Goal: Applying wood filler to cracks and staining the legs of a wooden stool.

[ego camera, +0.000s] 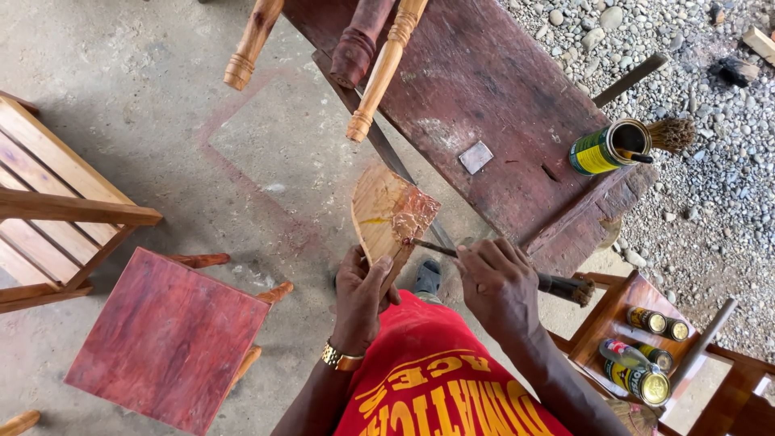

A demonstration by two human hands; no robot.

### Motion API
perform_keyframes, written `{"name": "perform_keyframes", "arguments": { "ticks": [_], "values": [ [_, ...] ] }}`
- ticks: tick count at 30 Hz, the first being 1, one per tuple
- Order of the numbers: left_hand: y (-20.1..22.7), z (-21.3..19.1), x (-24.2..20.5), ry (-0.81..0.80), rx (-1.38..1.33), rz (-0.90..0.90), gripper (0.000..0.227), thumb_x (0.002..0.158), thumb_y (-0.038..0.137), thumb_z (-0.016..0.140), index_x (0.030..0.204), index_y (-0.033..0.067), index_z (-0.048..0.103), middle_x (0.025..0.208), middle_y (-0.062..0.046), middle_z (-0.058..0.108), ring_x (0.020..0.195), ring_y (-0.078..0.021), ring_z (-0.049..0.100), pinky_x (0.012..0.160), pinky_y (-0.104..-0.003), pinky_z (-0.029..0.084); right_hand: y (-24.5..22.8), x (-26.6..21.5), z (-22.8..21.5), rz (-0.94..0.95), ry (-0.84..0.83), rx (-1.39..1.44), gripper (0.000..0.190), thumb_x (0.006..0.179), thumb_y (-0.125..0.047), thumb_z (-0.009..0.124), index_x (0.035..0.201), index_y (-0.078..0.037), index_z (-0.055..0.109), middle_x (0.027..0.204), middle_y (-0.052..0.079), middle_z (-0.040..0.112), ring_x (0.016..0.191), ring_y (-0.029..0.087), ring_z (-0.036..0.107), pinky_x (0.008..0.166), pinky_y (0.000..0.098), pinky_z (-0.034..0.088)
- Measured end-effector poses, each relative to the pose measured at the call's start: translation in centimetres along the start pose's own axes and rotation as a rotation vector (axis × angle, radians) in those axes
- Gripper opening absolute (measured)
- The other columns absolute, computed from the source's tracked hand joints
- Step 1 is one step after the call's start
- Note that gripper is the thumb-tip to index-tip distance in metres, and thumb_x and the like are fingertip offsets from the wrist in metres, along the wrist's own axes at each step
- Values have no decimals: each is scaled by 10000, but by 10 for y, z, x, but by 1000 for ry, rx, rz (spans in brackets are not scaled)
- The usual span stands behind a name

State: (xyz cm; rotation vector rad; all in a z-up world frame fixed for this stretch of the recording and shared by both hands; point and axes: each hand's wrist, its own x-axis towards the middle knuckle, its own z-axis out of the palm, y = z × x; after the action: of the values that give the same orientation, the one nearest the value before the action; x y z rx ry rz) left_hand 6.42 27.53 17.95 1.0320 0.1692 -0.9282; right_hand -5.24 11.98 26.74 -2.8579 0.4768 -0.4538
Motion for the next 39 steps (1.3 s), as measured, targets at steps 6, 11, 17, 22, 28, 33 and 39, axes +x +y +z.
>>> {"name": "perform_keyframes", "arguments": {
  "ticks": [6, 11, 17, 22, 28, 33, 39],
  "values": [
    [-1, -2, -1, 3, 15, 7, 248, 951, 142, 656, 1138, 17, 551, 758, -71, 641, 427, -124, 570, 350, -238, 342, -4, 3, -2, 16, 21, 23, 126, 838, -101, 798, 941, -51, 746, 848, 40, 666, 815, 199, 640, 747, 372, 552],
    [-1, -2, -2, 9, 41, 26, 244, 951, 139, 655, 1131, 12, 550, 764, -73, 649, 432, -125, 575, 353, -236, 349, -8, -3, 2, 76, -37, 31, 114, 853, -117, 795, 925, -48, 741, 836, 46, 655, 799, 197, 642, 692, 375, 549],
    [2, -2, -3, 11, 18, 20, 241, 940, 134, 641, 1127, 19, 542, 799, -63, 658, 432, -126, 578, 361, -249, 399, -7, -3, 6, 74, -69, 37, 139, 846, -138, 780, 937, -40, 742, 829, 41, 651, 785, 195, 642, 645, 364, 542],
    [1, -6, -2, 11, 102, 51, 243, 958, 151, 635, 1136, 12, 545, 784, -79, 656, 439, -118, 568, 360, -236, 372, -10, -1, 4, 124, -145, 44, 125, 871, -145, 785, 945, -50, 751, 804, 39, 648, 733, 178, 641, 605, 360, 534],
    [4, -5, -4, -13, 138, 102, 239, 969, 154, 643, 1121, 5, 535, 816, -66, 644, 479, -98, 578, 394, -232, 428, -13, 1, 3, 118, -121, 56, 147, 856, -136, 773, 962, -37, 746, 813, 50, 654, 733, 188, 646, 602, 353, 538],
    [0, -7, -3, -7, 135, 91, 237, 966, 155, 642, 1122, 8, 539, 806, -71, 640, 475, -94, 555, 395, -232, 424, -9, 1, 9, 166, -186, 64, 145, 868, -142, 770, 967, -37, 753, 796, 52, 662, 687, 183, 640, 571, 353, 536],
    [1, -7, -2, 4, 135, 93, 237, 960, 162, 640, 1123, 20, 545, 814, -67, 653, 478, -96, 564, 387, -234, 424, -7, 1, 8, 128, -143, 62, 115, 861, -137, 769, 932, -48, 749, 794, 49, 666, 713, 190, 653, 593, 361, 539]
  ]
}}
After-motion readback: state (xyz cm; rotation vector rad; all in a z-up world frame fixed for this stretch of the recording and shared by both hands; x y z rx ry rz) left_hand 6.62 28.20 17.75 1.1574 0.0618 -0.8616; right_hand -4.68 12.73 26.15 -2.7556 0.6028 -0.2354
